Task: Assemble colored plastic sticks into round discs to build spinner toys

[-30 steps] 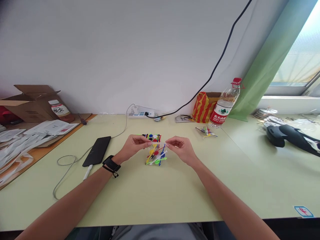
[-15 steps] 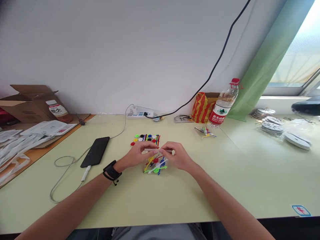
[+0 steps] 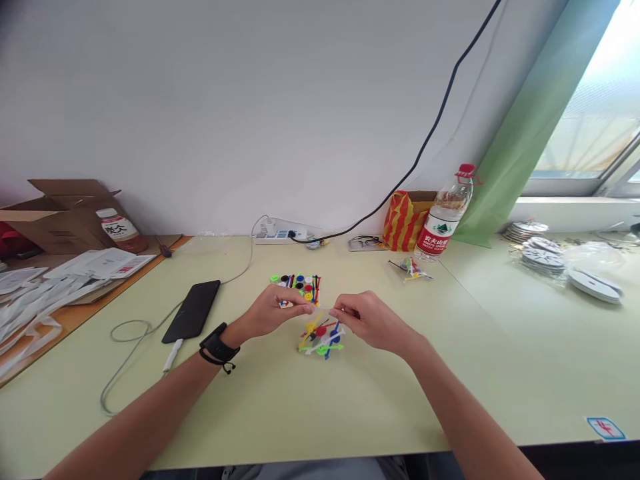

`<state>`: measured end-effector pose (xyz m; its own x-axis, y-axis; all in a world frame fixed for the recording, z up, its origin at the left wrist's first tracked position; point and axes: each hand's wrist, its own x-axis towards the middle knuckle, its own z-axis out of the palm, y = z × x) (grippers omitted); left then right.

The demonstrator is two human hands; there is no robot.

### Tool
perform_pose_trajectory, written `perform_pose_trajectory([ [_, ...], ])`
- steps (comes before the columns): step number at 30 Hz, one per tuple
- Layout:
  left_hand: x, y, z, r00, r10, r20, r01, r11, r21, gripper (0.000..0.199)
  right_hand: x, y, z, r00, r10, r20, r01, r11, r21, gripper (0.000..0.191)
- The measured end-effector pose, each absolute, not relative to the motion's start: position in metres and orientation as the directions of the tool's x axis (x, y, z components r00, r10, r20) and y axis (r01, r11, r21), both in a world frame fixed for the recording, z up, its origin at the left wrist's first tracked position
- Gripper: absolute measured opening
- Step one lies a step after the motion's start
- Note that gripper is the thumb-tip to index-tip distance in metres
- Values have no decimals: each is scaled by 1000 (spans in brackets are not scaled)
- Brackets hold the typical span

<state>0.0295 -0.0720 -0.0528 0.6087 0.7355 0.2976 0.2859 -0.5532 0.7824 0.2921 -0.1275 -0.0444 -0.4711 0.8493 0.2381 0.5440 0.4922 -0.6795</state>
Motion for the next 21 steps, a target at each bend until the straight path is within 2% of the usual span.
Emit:
perform_pose_trajectory([
  [3,28,-72,-50,601,743,295,299,-551,779,33,308,-143,-37,-442,869,221,606,471,-641,37],
  [6,26,-68,-51,546,783,299,330,-529,782,34,339,-161,-33,-318,909,270,703,417,-576,36],
  [8,27,-66,-55,503,806,311,352,-520,778,34,363,-172,-33,-176,905,388,795,363,-486,32],
  [10,30,-66,-62,494,811,313,363,-519,774,34,384,-181,-37,-82,821,564,877,328,-351,29],
  [13,36,-72,-74,533,795,289,374,-528,762,34,401,-187,-56,-187,699,690,943,324,-71,26],
  [16,41,-80,-84,587,770,251,396,-543,740,33,400,-185,-88,-347,689,636,933,320,162,32],
  [18,43,-83,-89,617,752,232,414,-561,717,31,398,-181,-110,-375,701,606,926,308,217,36],
  [21,44,-85,-92,636,741,216,429,-572,699,29,401,-174,-130,-305,747,590,952,234,195,38],
])
